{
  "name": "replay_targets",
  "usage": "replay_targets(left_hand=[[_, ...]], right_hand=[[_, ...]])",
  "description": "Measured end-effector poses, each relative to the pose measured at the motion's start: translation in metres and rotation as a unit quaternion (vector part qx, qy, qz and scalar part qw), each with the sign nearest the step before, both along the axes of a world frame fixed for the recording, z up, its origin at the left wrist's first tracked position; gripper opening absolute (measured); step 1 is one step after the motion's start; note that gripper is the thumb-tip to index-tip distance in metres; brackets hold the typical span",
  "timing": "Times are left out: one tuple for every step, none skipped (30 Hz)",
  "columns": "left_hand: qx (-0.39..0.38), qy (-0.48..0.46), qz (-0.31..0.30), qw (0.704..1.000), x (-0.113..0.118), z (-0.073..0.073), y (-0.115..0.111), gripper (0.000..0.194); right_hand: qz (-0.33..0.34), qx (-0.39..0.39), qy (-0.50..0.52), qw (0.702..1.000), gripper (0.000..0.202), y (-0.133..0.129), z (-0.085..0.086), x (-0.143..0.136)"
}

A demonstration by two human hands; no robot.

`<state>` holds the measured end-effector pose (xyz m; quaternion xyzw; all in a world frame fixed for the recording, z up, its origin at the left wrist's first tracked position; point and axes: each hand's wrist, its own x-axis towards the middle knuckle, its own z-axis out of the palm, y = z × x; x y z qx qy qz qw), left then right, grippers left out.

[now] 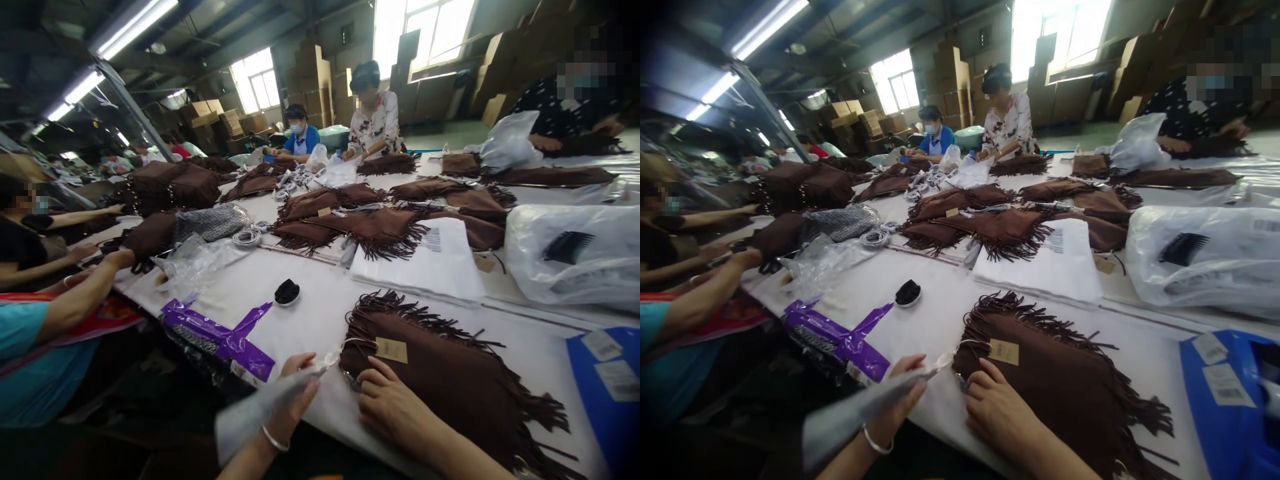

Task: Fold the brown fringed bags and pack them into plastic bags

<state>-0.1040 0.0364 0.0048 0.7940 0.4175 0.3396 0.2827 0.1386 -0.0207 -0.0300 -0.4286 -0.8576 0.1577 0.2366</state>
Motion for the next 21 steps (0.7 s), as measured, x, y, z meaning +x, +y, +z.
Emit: replay_targets(left_hand=[[0.048, 0.063, -0.080, 0.994, -0.005, 0.002, -0.009, 0.046], [0.087, 0.127, -0.153, 0.976, -0.009, 0.003, -0.016, 0.052], [0.119, 0.188, -0.210, 0.952, -0.011, 0.005, -0.022, 0.056], [0.143, 0.242, -0.247, 0.927, -0.012, 0.007, -0.026, 0.055], [0.162, 0.288, -0.265, 0.906, -0.010, 0.009, -0.027, 0.051], [0.183, 0.320, -0.271, 0.889, -0.007, 0.009, -0.028, 0.045], [0.209, 0.338, -0.275, 0.875, -0.002, 0.009, -0.027, 0.038], [0.235, 0.347, -0.277, 0.865, 0.004, 0.008, -0.025, 0.032], [0.258, 0.350, -0.278, 0.856, 0.012, 0.006, -0.022, 0.027], [0.278, 0.350, -0.279, 0.850, 0.021, 0.004, -0.020, 0.023], [0.295, 0.349, -0.278, 0.845, 0.031, 0.001, -0.018, 0.021], [0.306, 0.351, -0.271, 0.842, 0.042, -0.003, -0.017, 0.017], [0.310, 0.359, -0.258, 0.841, 0.054, -0.007, -0.016, 0.014], [0.309, 0.374, -0.239, 0.841, 0.065, -0.011, -0.016, 0.011], [0.304, 0.391, -0.219, 0.841, 0.076, -0.015, -0.017, 0.011], [0.297, 0.406, -0.197, 0.841, 0.085, -0.019, -0.019, 0.012], [0.292, 0.419, -0.179, 0.841, 0.092, -0.023, -0.022, 0.013], [0.289, 0.428, -0.167, 0.840, 0.097, -0.027, -0.024, 0.014], [0.288, 0.431, -0.164, 0.839, 0.098, -0.030, -0.027, 0.015], [0.288, 0.427, -0.165, 0.841, 0.098, -0.033, -0.030, 0.015], [0.284, 0.417, -0.168, 0.847, 0.095, -0.034, -0.032, 0.015]], right_hand=[[0.005, -0.019, 0.013, 1.000, 0.018, -0.006, 0.005, 0.008], [0.014, -0.037, 0.027, 0.999, 0.017, -0.012, 0.009, 0.015], [0.024, -0.052, 0.041, 0.997, 0.017, -0.016, 0.013, 0.021], [0.028, -0.059, 0.058, 0.996, 0.017, -0.020, 0.016, 0.027], [0.022, -0.055, 0.078, 0.995, 0.019, -0.022, 0.016, 0.032], [-0.001, -0.038, 0.098, 0.994, 0.020, -0.022, 0.014, 0.037], [-0.040, -0.014, 0.116, 0.992, 0.021, -0.020, 0.011, 0.042], [-0.092, 0.011, 0.123, 0.988, 0.022, -0.017, 0.007, 0.047], [-0.147, 0.030, 0.119, 0.981, 0.024, -0.012, 0.003, 0.052], [-0.194, 0.042, 0.107, 0.974, 0.027, -0.006, -0.001, 0.057], [-0.224, 0.044, 0.089, 0.970, 0.032, 0.001, -0.004, 0.061], [-0.236, 0.037, 0.070, 0.968, 0.038, 0.008, -0.006, 0.066], [-0.236, 0.028, 0.055, 0.970, 0.041, 0.015, -0.006, 0.070], [-0.228, 0.019, 0.045, 0.972, 0.040, 0.020, -0.006, 0.074], [-0.220, 0.012, 0.040, 0.975, 0.036, 0.024, -0.004, 0.076], [-0.216, 0.006, 0.034, 0.976, 0.032, 0.026, -0.002, 0.078], [-0.217, 0.001, 0.030, 0.976, 0.030, 0.026, 0.001, 0.077], [-0.224, 0.000, 0.027, 0.974, 0.033, 0.024, 0.003, 0.075], [-0.234, 0.000, 0.027, 0.972, 0.038, 0.019, 0.005, 0.071], [-0.242, 0.004, 0.027, 0.970, 0.045, 0.012, 0.004, 0.065], [-0.243, 0.011, 0.022, 0.970, 0.052, 0.002, 0.001, 0.058]])
